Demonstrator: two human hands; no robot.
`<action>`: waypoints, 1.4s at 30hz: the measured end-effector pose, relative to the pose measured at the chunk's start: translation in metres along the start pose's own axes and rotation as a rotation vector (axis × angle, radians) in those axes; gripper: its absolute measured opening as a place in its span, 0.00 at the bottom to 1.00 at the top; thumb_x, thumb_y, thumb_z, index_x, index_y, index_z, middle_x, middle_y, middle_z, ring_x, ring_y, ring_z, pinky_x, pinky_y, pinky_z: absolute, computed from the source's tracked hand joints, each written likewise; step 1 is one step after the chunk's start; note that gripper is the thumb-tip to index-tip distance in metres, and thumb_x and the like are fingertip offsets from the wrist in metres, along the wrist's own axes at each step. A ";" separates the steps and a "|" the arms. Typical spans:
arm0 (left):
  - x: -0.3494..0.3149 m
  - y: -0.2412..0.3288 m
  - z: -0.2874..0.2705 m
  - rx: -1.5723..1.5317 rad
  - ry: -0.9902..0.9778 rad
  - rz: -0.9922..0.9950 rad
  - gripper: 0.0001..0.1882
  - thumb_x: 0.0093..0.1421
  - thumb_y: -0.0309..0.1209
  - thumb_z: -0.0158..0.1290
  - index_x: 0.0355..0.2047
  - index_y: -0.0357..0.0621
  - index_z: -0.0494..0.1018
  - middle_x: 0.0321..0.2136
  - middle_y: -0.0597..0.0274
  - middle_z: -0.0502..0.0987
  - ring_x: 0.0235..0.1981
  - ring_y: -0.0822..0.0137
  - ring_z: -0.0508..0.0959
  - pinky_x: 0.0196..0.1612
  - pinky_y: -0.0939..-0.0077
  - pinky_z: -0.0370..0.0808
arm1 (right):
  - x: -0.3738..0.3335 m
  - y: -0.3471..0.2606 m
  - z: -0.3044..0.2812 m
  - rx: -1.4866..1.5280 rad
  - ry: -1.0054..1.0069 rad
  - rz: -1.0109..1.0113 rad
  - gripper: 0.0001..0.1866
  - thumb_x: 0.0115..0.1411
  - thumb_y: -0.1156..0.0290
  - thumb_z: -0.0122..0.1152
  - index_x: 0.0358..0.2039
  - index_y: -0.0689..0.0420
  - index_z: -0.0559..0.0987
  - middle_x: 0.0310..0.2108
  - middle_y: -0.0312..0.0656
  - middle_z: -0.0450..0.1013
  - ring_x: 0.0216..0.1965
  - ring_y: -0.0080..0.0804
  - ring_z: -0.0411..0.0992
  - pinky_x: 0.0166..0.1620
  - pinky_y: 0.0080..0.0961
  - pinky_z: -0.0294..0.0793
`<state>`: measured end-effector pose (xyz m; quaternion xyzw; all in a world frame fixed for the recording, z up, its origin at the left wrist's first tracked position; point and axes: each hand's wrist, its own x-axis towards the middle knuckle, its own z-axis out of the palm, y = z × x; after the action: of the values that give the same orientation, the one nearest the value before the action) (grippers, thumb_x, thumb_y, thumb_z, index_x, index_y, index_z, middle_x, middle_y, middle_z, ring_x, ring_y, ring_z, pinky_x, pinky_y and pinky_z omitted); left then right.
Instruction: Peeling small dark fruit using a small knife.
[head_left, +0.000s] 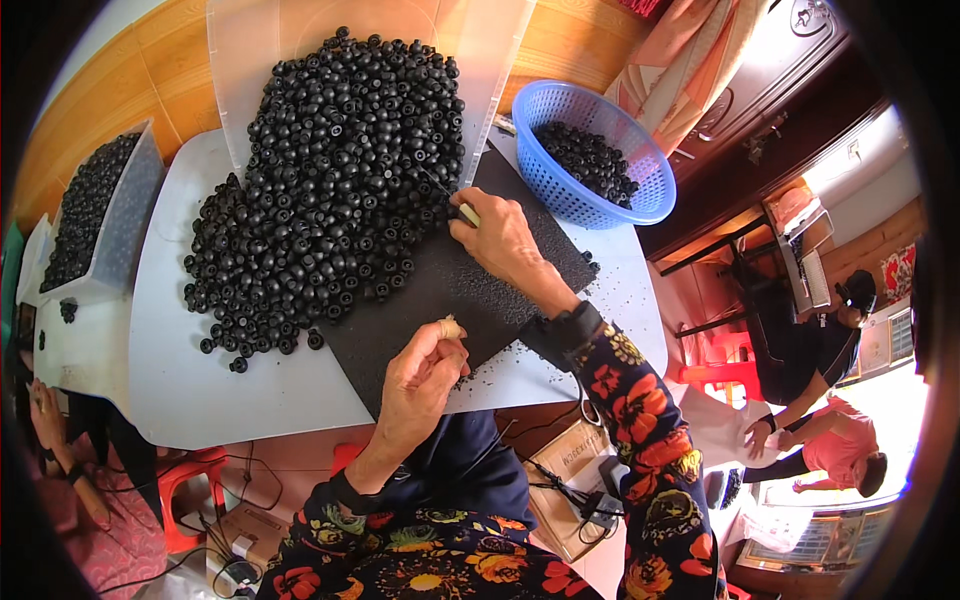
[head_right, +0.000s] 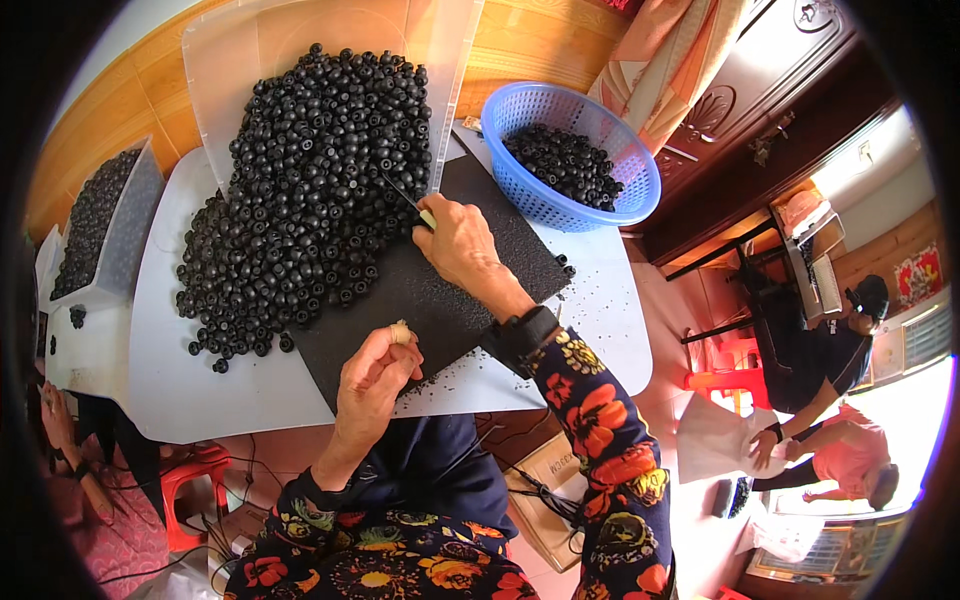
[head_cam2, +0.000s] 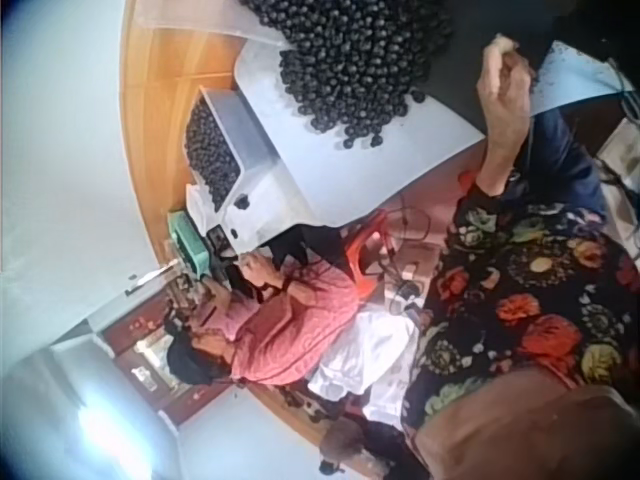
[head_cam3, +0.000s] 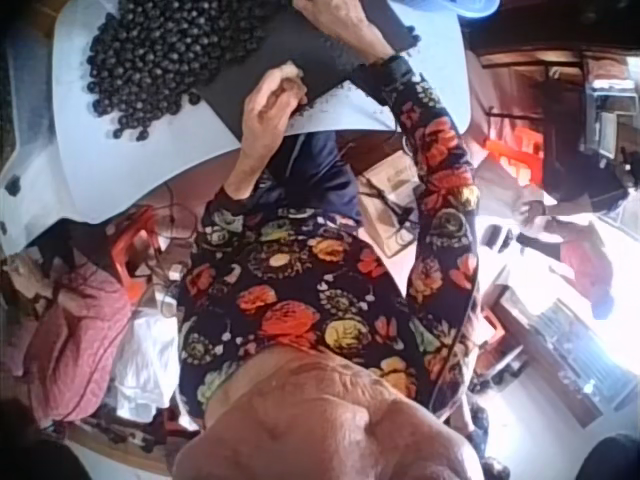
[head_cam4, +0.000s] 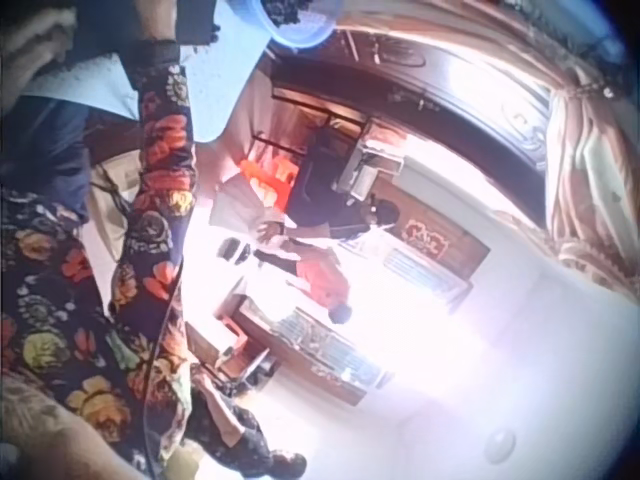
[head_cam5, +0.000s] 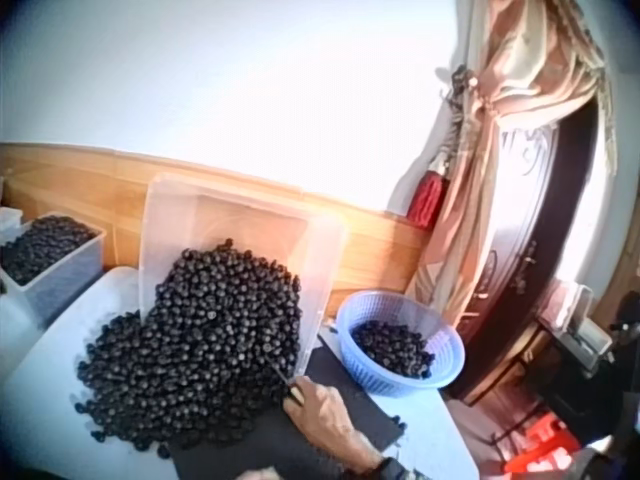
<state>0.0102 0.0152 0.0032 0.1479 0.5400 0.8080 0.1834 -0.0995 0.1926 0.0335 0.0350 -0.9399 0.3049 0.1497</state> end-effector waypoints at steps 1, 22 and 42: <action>0.000 0.001 0.000 0.000 0.000 -0.003 0.12 0.58 0.21 0.44 0.44 0.33 0.66 0.30 0.64 0.69 0.30 0.77 0.70 0.35 0.84 0.67 | 0.002 0.001 0.002 -0.074 -0.011 -0.003 0.12 0.49 0.72 0.57 0.35 0.61 0.76 0.23 0.56 0.72 0.28 0.52 0.73 0.34 0.36 0.72; 0.011 0.006 0.006 -0.211 0.063 0.003 0.07 0.61 0.27 0.48 0.37 0.36 0.71 0.26 0.71 0.70 0.27 0.82 0.67 0.32 0.88 0.64 | -0.122 -0.058 -0.027 0.429 0.030 0.022 0.13 0.48 0.77 0.59 0.37 0.63 0.75 0.30 0.48 0.72 0.31 0.48 0.74 0.34 0.32 0.74; 0.005 0.004 0.011 0.302 -0.083 0.062 0.12 0.61 0.26 0.46 0.44 0.31 0.67 0.30 0.65 0.71 0.32 0.76 0.72 0.40 0.82 0.71 | -0.149 -0.034 -0.021 1.053 -0.114 0.501 0.12 0.60 0.65 0.58 0.31 0.64 0.77 0.25 0.39 0.75 0.26 0.20 0.70 0.29 0.19 0.71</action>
<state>0.0100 0.0247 0.0116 0.2238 0.6426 0.7160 0.1561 0.0535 0.1731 0.0236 -0.1022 -0.6482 0.7544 -0.0151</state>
